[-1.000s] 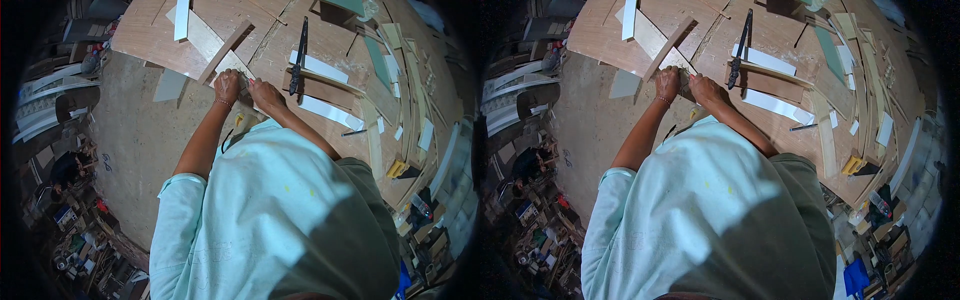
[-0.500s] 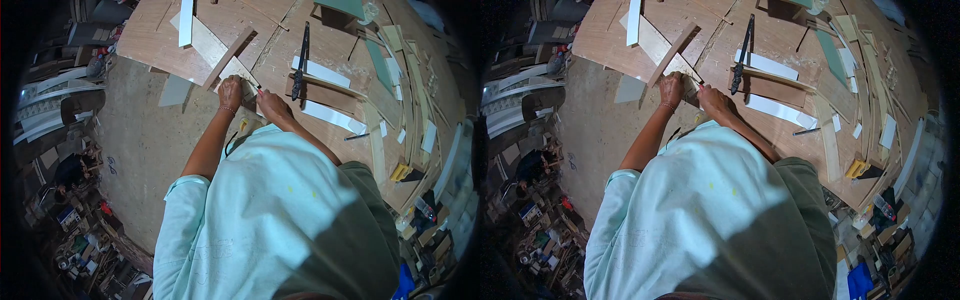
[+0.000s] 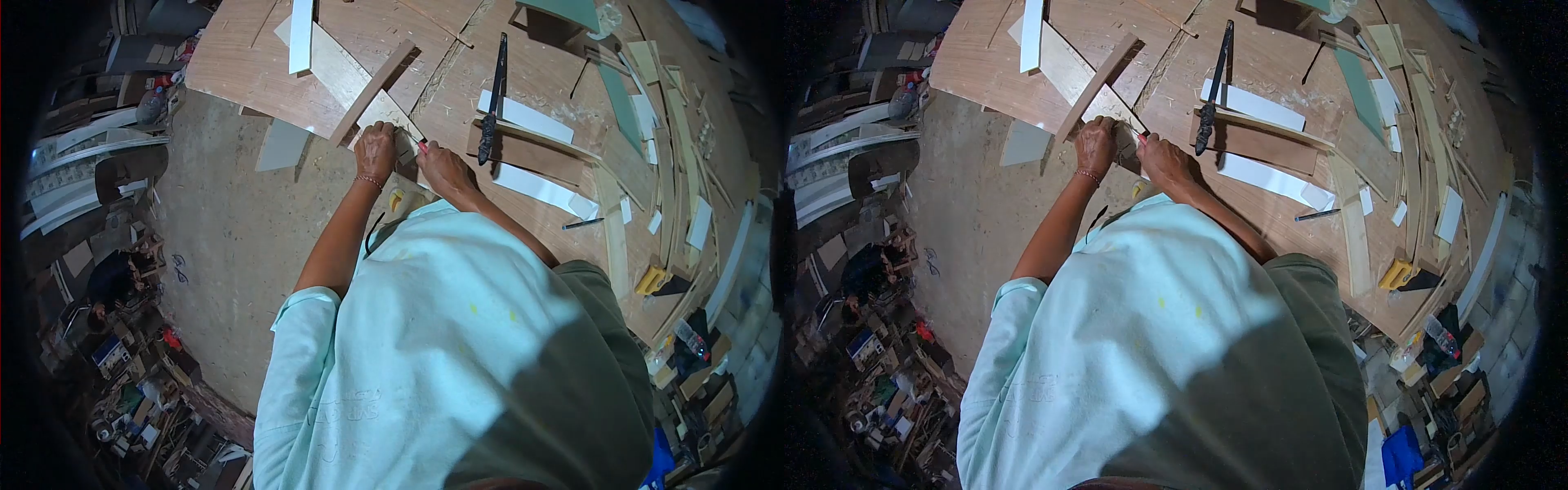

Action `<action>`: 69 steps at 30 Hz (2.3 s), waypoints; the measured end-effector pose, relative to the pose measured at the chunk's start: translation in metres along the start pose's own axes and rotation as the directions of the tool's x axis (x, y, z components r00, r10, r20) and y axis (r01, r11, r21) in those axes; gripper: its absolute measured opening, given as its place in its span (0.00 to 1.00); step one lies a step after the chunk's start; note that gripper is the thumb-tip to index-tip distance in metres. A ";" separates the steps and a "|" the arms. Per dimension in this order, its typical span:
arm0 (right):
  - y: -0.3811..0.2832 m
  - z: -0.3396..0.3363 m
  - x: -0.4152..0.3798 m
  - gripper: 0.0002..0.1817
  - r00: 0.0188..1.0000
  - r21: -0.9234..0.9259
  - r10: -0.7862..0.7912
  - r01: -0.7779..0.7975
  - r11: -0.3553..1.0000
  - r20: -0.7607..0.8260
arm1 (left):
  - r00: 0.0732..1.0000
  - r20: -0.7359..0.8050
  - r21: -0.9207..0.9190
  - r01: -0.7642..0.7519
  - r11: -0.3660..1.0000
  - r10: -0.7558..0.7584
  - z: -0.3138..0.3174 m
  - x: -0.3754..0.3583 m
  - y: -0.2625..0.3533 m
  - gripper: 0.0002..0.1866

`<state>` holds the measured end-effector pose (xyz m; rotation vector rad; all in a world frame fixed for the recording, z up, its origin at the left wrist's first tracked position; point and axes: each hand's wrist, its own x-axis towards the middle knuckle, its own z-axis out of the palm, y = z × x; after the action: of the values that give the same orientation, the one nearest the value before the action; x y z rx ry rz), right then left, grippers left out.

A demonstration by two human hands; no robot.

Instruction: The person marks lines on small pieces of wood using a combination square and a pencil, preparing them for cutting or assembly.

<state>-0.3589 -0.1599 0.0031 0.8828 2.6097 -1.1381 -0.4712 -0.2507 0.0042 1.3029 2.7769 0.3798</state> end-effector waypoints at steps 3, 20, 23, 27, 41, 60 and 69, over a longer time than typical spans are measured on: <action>-0.002 0.001 0.001 0.16 1.000 -0.005 0.003 -0.003 1.000 0.002 | 1.000 -0.004 -0.011 0.006 1.000 -0.006 0.000 0.000 -0.001 0.04; -0.002 0.006 0.018 0.14 0.992 0.138 0.069 -0.083 0.987 0.102 | 1.000 0.001 0.060 0.030 0.998 -0.030 -0.002 0.004 0.001 0.03; -0.006 0.009 0.005 0.17 0.985 -0.075 -0.067 0.056 0.996 -0.157 | 1.000 -0.018 0.022 0.005 1.000 -0.005 -0.003 0.002 0.001 0.03; 0.000 0.009 0.008 0.16 0.979 -0.149 -0.143 0.121 0.981 -0.148 | 0.998 -0.054 0.014 -0.019 1.000 0.019 0.000 0.003 -0.001 0.03; -0.003 0.009 0.001 0.17 0.996 -0.062 -0.053 0.048 0.997 -0.076 | 1.000 -0.019 0.040 0.013 0.999 -0.012 0.003 0.002 -0.002 0.05; -0.008 -0.003 0.003 0.22 0.999 0.096 0.040 -0.043 0.994 0.032 | 0.998 -0.038 0.032 0.058 0.998 -0.056 0.000 0.002 0.000 0.06; 0.002 -0.011 0.022 0.23 0.992 0.064 0.124 -0.123 0.990 -0.013 | 0.961 -0.179 -0.331 0.144 0.933 -0.212 0.001 -0.013 -0.009 0.06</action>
<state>-0.3751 -0.1408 0.0015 1.0557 2.5053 -1.1905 -0.4695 -0.2658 0.0001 0.9789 2.8111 0.9566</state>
